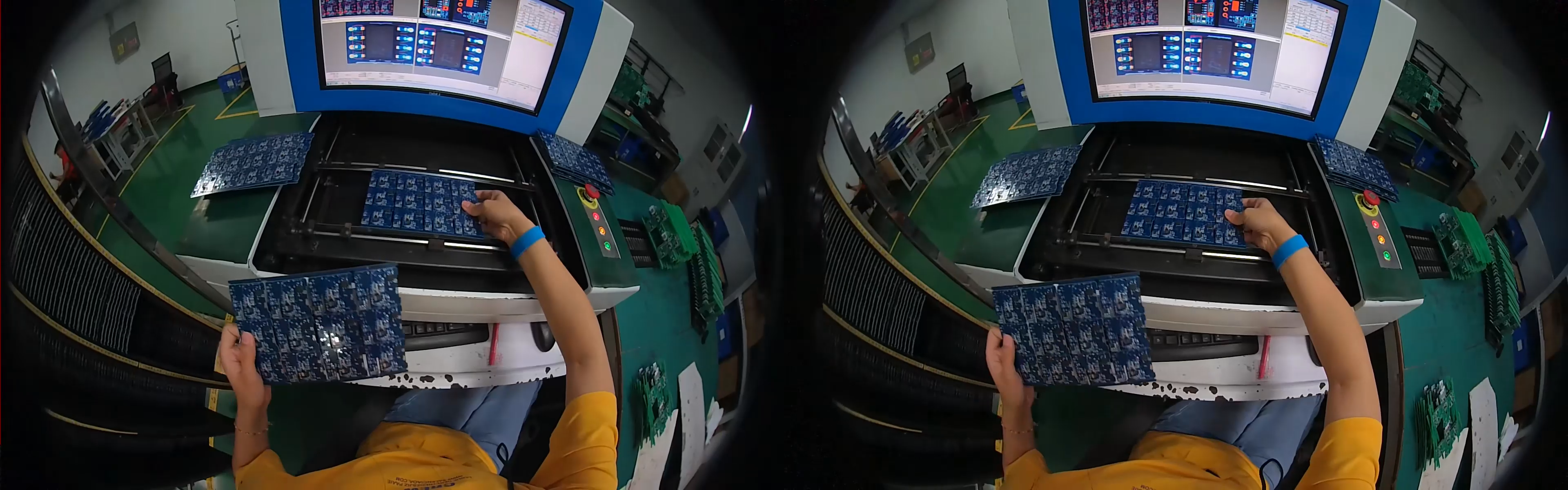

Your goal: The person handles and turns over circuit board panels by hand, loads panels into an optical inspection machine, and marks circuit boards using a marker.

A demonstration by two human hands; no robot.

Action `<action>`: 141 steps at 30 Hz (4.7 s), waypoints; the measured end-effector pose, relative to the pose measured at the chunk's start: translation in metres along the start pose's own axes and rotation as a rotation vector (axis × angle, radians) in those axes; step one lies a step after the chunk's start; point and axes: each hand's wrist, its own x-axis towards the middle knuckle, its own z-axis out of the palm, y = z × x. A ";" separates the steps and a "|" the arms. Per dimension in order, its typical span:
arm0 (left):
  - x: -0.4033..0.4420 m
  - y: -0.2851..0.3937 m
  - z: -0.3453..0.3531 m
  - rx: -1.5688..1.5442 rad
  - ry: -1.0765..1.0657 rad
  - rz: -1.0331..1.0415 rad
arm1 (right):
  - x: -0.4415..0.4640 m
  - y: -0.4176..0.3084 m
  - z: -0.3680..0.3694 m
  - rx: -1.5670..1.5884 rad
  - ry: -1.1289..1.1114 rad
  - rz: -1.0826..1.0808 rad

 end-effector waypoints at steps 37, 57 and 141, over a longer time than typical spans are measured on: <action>-0.060 -0.031 0.078 -0.324 -0.285 -0.410 | -0.121 0.058 -0.189 -1.342 0.964 -0.596; -0.086 -0.064 0.057 0.129 -0.676 -0.121 | -0.252 0.201 -0.009 0.347 0.168 -0.413; -0.098 -0.074 0.073 -0.289 -0.111 -0.773 | -0.146 0.231 -0.060 -1.025 0.639 -0.403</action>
